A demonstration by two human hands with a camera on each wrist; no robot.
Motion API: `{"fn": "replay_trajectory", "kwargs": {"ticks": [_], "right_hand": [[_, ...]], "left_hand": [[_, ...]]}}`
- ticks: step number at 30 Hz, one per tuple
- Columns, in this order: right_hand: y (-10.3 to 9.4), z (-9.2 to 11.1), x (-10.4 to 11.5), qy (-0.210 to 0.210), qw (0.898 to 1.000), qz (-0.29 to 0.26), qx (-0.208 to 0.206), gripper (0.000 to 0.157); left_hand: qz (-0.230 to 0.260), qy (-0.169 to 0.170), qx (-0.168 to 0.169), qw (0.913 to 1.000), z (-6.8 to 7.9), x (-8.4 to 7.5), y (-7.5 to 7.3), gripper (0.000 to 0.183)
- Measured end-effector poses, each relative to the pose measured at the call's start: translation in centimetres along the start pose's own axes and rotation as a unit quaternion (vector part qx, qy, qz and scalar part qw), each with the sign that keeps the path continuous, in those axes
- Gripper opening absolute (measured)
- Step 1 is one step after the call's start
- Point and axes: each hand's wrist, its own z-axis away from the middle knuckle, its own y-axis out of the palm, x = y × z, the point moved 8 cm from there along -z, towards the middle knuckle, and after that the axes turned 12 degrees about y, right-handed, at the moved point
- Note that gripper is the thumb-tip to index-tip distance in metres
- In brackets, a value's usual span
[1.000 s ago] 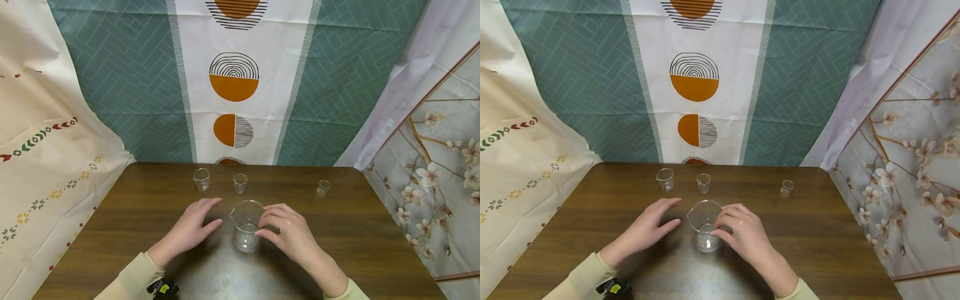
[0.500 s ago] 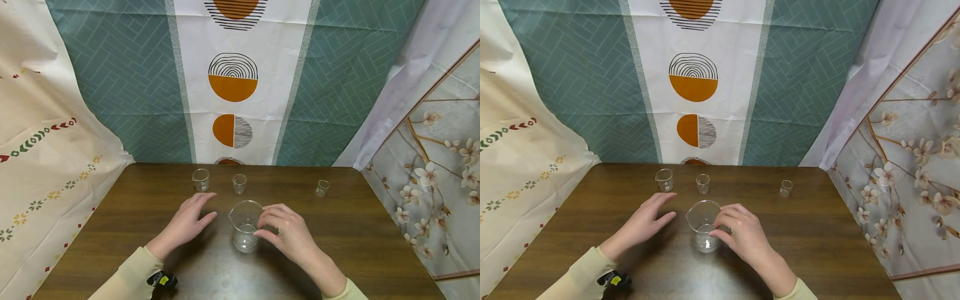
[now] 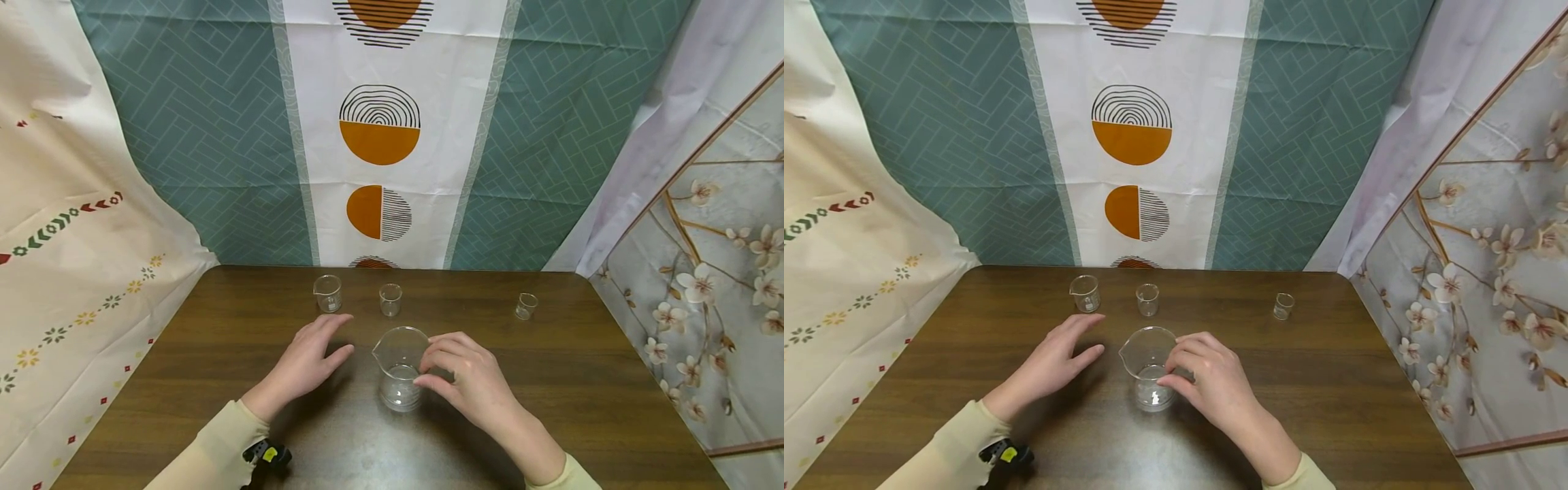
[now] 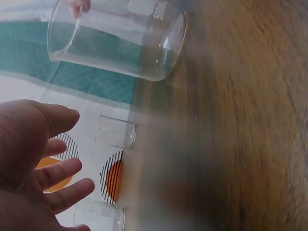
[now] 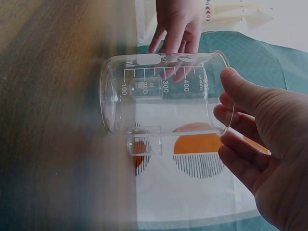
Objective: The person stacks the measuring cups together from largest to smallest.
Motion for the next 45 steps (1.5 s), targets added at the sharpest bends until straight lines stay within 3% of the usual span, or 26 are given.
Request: {"fn": "replay_trajectory", "kwargs": {"ticks": [16, 24, 45], "right_hand": [[-0.1, 0.0, 0.0, -0.011, 1.000, 0.001, -0.008, 0.021], [-0.1, 0.0, 0.0, -0.006, 1.000, -0.004, -0.004, 0.021], [0.0, 0.1, 0.0, 0.001, 1.000, -0.006, 0.004, 0.021]], "left_hand": [[-0.050, -0.010, 0.007, 0.9987, -0.2, 1.7, 0.1, 0.061], [-0.088, -0.011, -0.009, 0.9961, -0.9, 2.5, -0.4, 0.065], [-0.118, -0.048, -0.066, 0.9897, -2.6, 6.4, -2.0, 0.069]]}}
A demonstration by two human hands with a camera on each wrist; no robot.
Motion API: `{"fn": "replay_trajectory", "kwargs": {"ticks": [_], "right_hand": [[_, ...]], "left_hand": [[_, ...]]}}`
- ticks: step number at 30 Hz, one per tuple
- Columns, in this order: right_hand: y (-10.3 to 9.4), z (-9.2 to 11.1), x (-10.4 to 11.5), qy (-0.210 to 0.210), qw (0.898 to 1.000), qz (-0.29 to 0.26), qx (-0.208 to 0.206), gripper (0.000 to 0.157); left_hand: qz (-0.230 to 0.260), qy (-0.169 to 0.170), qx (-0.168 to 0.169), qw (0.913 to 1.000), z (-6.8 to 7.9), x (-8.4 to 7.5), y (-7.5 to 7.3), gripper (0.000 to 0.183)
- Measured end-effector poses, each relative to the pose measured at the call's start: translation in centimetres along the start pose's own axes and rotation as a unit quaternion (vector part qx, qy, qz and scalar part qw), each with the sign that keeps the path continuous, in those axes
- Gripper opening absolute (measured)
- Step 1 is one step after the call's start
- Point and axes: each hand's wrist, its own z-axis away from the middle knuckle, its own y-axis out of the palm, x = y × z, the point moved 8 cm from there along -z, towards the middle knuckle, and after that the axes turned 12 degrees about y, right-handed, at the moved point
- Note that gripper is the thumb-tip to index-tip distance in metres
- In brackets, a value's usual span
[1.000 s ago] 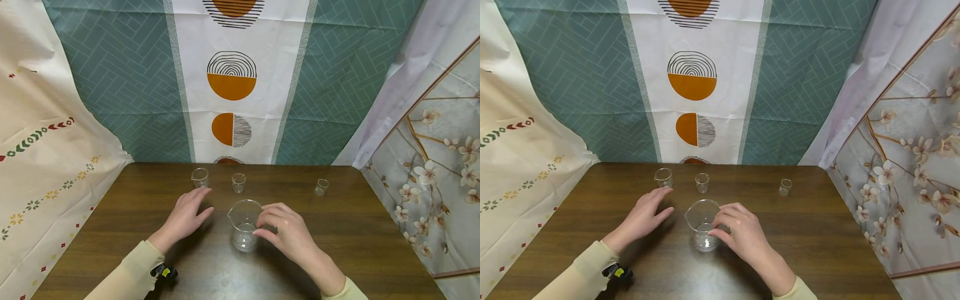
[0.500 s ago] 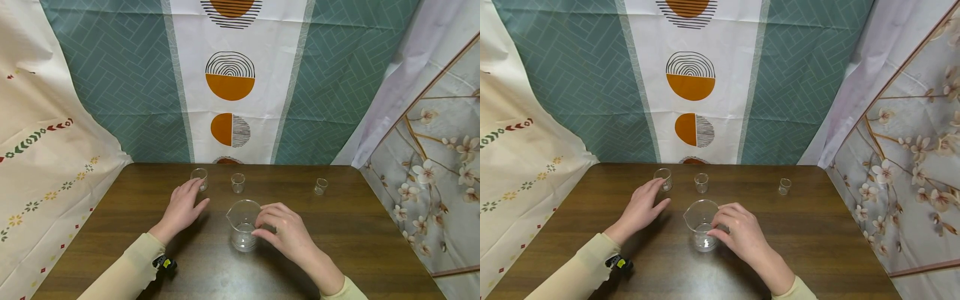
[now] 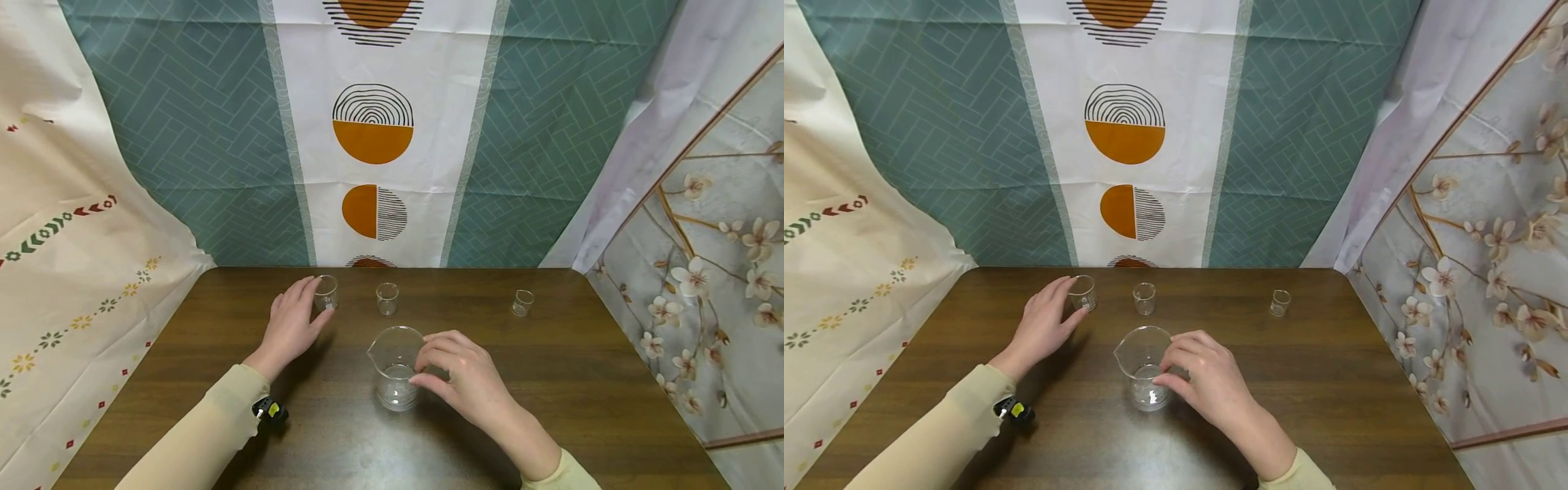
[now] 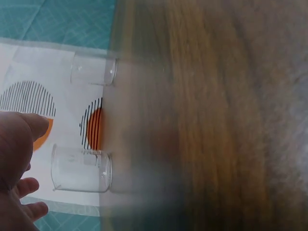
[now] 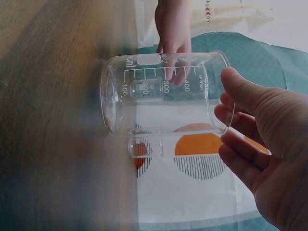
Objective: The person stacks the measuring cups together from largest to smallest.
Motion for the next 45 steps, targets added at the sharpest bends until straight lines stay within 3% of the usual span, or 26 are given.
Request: {"fn": "replay_trajectory", "kwargs": {"ticks": [10, 25, 38, 45], "right_hand": [[0.0, -0.1, 0.0, 0.001, 1.000, 0.001, 0.000, 0.020], [0.2, -0.1, -0.5, 0.018, 1.000, -0.009, 0.007, 0.025], [1.4, 0.1, -1.8, 0.118, 0.991, -0.041, 0.057, 0.076], [2.3, 0.3, -2.6, 0.200, 0.974, -0.047, 0.099, 0.083]], "left_hand": [[0.014, -0.036, 0.012, 0.9992, -0.9, 1.7, 0.4, 0.073], [0.019, -0.051, 0.027, 0.9982, -1.7, 2.2, 0.9, 0.077], [0.029, -0.070, 0.053, 0.9957, -2.0, 2.5, 1.5, 0.081], [0.030, -0.075, 0.059, 0.9950, -2.0, 2.9, 1.7, 0.084]]}}
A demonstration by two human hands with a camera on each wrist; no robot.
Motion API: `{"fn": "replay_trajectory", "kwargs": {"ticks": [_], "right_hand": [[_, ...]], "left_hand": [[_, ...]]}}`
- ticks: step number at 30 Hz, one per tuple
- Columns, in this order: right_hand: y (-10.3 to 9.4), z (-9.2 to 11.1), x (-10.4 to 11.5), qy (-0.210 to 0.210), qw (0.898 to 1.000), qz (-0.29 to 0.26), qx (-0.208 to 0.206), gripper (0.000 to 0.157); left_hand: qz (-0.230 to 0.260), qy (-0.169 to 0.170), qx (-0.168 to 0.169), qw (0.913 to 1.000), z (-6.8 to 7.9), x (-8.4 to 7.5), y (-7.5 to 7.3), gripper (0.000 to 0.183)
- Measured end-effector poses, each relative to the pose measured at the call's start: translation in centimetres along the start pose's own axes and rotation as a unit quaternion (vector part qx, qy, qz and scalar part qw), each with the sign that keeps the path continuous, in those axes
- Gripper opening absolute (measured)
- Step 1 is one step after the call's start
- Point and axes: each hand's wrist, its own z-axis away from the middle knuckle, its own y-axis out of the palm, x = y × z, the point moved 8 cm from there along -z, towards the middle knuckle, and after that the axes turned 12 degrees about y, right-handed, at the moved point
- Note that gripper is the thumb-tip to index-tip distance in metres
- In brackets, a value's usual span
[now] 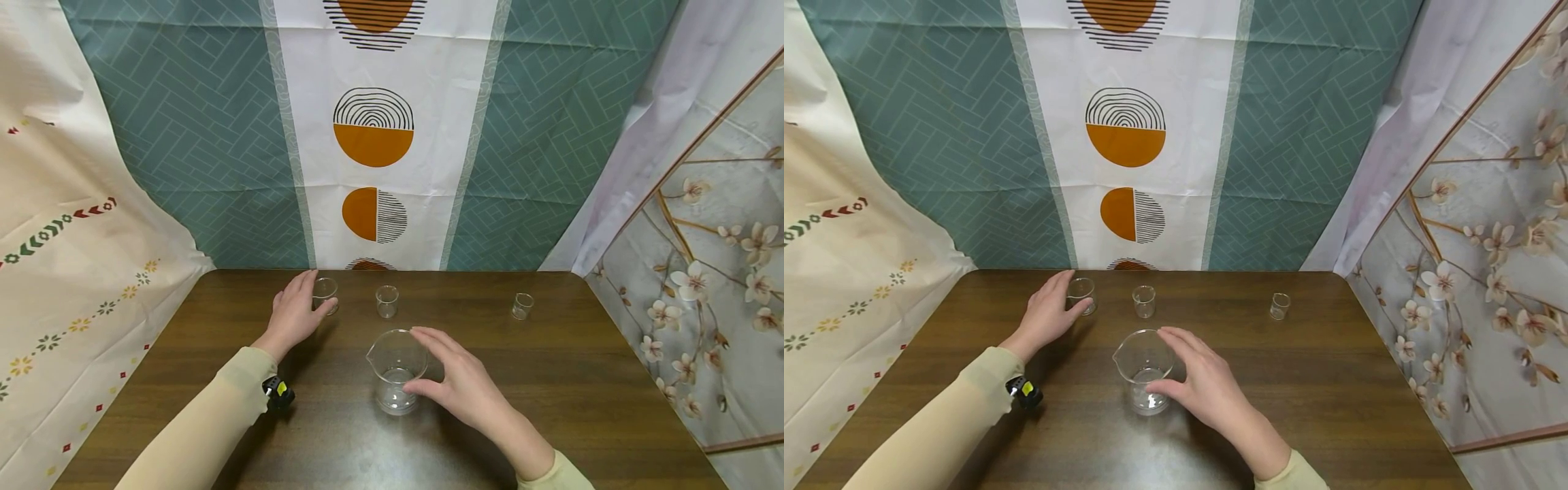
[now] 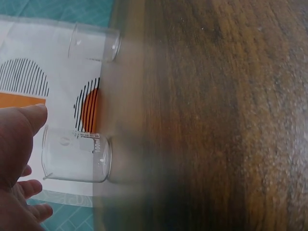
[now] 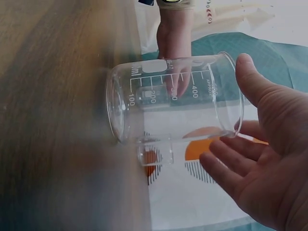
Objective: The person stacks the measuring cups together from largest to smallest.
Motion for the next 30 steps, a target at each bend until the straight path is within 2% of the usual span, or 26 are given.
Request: {"fn": "replay_trajectory", "kwargs": {"ticks": [6, 13, 20, 30], "right_hand": [[1.0, -0.4, -0.6, 0.059, 0.997, -0.023, 0.043, 0.097], [2.0, -1.0, -0.8, 0.078, 0.993, -0.050, 0.075, 0.109], [2.3, -1.2, -0.7, 0.058, 0.992, -0.077, 0.083, 0.105], [2.5, -1.4, -0.9, 0.070, 0.991, -0.080, 0.079, 0.095]], "left_hand": [[0.012, -0.008, 0.004, 0.9999, -0.1, 0.3, 0.3, 0.086], [0.015, -0.016, 0.006, 0.9997, -0.4, 0.9, 0.7, 0.088], [0.022, -0.028, 0.019, 0.9992, -0.7, 1.2, 1.0, 0.094], [0.032, -0.052, 0.033, 0.9976, -1.1, 1.8, 1.4, 0.098]]}}
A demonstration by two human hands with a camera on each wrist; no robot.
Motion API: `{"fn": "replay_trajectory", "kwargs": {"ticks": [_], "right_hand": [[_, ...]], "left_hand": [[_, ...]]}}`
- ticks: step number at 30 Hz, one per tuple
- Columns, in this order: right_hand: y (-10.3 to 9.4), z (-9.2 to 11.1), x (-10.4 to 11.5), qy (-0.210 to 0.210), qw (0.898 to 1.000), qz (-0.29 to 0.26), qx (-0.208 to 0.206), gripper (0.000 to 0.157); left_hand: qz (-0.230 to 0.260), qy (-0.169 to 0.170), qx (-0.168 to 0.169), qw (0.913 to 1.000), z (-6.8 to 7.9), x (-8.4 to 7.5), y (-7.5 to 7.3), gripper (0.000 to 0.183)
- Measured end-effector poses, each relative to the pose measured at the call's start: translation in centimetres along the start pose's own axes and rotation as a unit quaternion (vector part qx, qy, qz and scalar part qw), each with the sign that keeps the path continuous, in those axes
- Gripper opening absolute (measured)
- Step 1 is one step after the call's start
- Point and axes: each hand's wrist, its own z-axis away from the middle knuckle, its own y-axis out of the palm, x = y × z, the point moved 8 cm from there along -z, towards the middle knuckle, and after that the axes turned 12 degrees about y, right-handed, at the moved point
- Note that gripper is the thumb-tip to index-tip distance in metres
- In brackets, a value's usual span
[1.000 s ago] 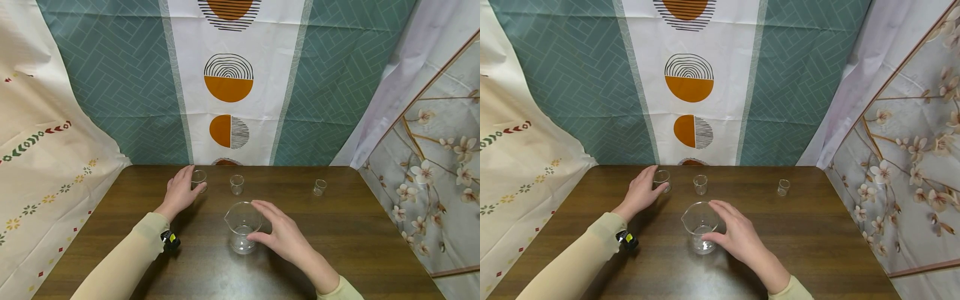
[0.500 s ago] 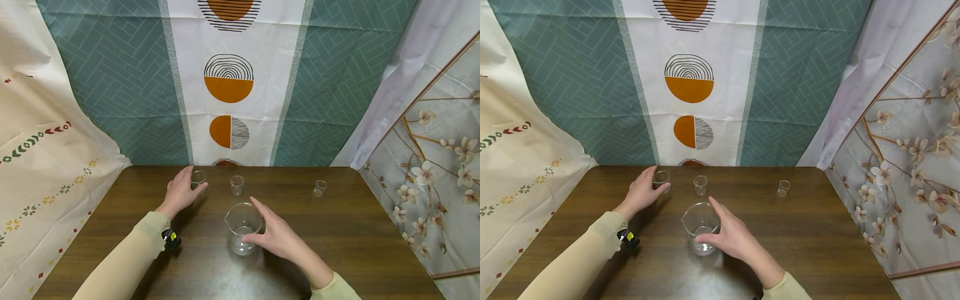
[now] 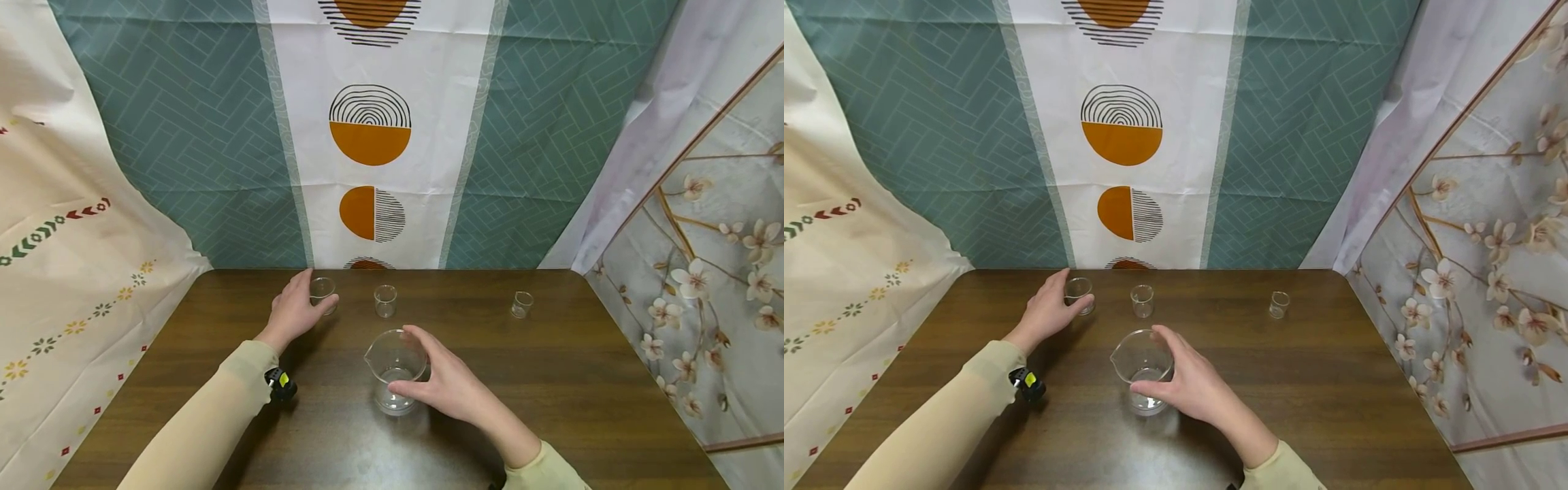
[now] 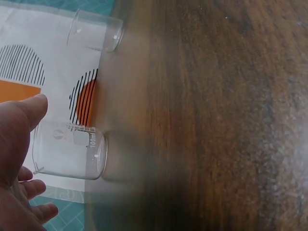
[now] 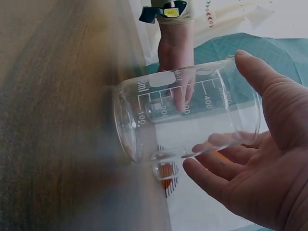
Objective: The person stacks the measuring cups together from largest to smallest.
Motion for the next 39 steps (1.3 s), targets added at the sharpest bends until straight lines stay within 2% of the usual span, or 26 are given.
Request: {"fn": "replay_trajectory", "kwargs": {"ticks": [9, 23, 39], "right_hand": [[0.10, -0.17, -0.15, -0.006, 1.000, -0.007, -0.001, 0.092], [0.01, -0.28, -0.20, -0.007, 1.000, -0.003, 0.003, 0.092], [0.03, -0.24, -0.37, 0.000, 1.000, -0.001, 0.003, 0.092]], "left_hand": [[0.015, -0.018, 0.017, 0.9996, -0.32, 0.60, 0.33, 0.101], [0.014, -0.028, 0.014, 0.9994, -0.52, 0.66, 0.26, 0.100], [0.035, -0.025, 0.007, 0.9991, -0.20, 0.86, 0.43, 0.086]]}}
